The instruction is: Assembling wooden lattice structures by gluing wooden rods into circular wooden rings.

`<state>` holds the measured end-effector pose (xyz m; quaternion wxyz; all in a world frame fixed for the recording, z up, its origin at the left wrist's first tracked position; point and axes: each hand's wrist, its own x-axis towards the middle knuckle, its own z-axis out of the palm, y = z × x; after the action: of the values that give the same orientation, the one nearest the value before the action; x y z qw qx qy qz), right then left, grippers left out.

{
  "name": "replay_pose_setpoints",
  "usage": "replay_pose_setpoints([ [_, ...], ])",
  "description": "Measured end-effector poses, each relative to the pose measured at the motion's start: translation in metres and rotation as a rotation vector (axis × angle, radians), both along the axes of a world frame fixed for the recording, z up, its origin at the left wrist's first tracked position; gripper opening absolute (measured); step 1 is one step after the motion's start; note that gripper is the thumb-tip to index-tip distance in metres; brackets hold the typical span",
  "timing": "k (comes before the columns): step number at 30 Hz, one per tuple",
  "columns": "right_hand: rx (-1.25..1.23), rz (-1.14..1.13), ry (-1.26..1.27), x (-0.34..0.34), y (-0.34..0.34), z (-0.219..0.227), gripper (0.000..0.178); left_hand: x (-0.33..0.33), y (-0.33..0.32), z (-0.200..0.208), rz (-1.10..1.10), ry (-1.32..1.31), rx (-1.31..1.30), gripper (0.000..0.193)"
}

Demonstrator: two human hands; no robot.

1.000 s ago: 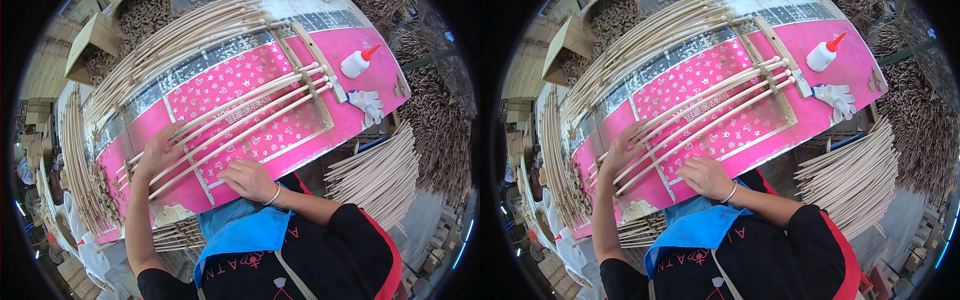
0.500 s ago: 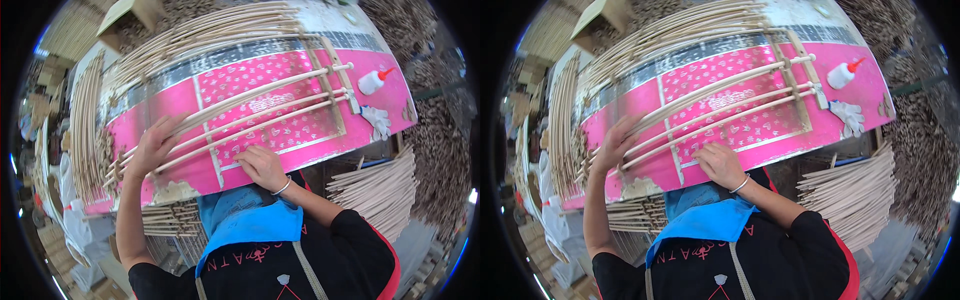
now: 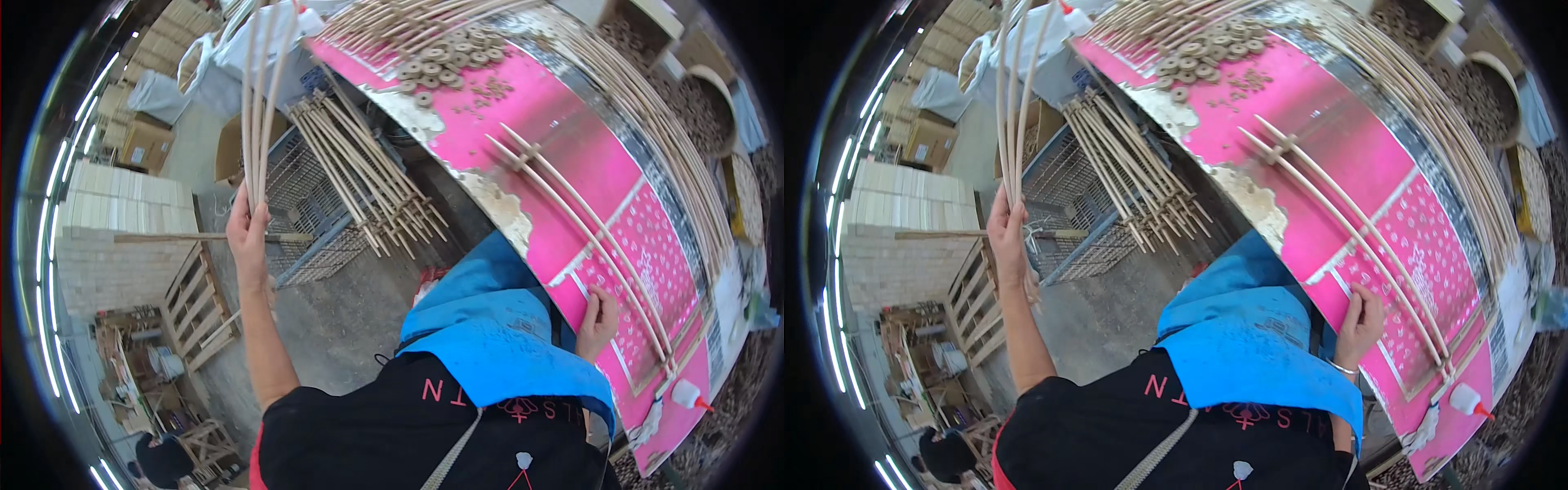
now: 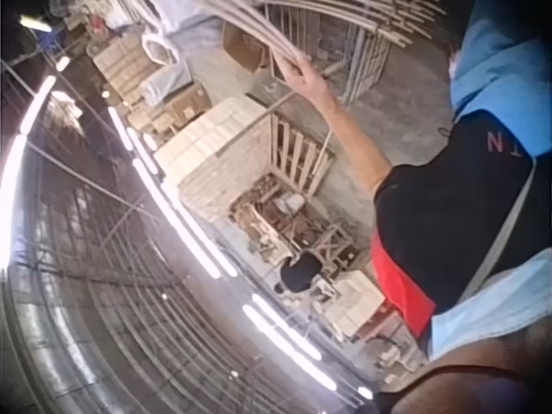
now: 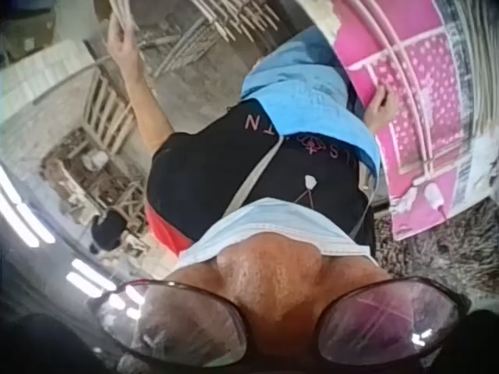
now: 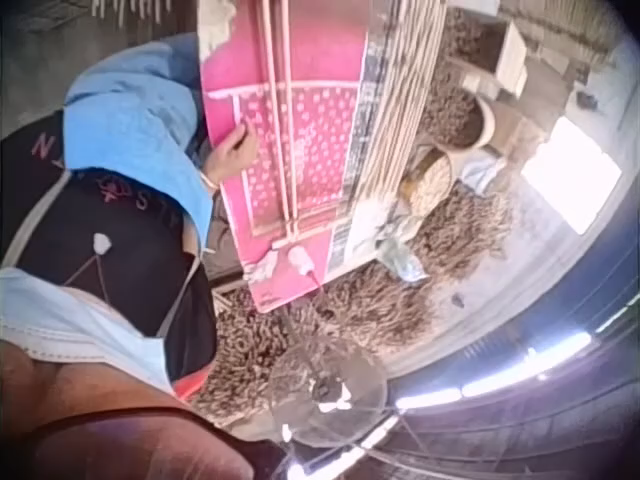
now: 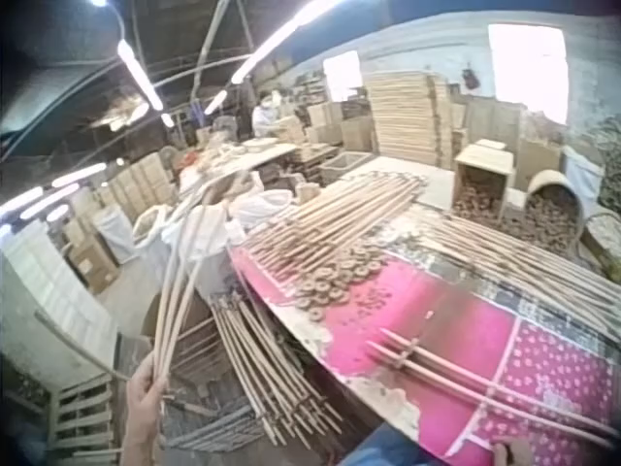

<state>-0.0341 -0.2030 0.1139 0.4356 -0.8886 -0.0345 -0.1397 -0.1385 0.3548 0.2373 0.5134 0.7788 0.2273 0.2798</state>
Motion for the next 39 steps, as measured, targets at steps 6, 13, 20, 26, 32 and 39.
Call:
replay_pose_setpoints([
  [6, -0.036, -0.004, 0.027, 0.004, -0.004, -0.007, 0.018, -0.04, 0.071, -0.157, 0.335, -0.065, -0.186, 0.05],
  [13, -0.144, -0.047, 0.051, 0.002, -0.007, -0.009, 0.018, 0.01, 0.131, -0.302, 0.425, -0.086, -0.506, 0.029],
  [20, -0.165, -0.086, 0.095, 0.0, -0.008, -0.008, 0.018, 0.061, 0.158, -0.347, 0.506, -0.021, -0.683, 0.015],
  [26, -0.23, -0.089, 0.118, 0.002, -0.009, -0.01, 0.018, 0.067, 0.17, -0.36, 0.505, -0.043, -0.808, 0.016],
  [32, -0.234, -0.129, 0.093, 0.002, -0.014, -0.013, 0.017, 0.088, 0.163, -0.359, 0.437, 0.012, -0.871, 0.012],
  [39, -0.234, -0.12, 0.11, 0.005, -0.015, -0.017, 0.019, 0.075, 0.171, -0.371, 0.381, 0.147, -0.796, 0.021],
])
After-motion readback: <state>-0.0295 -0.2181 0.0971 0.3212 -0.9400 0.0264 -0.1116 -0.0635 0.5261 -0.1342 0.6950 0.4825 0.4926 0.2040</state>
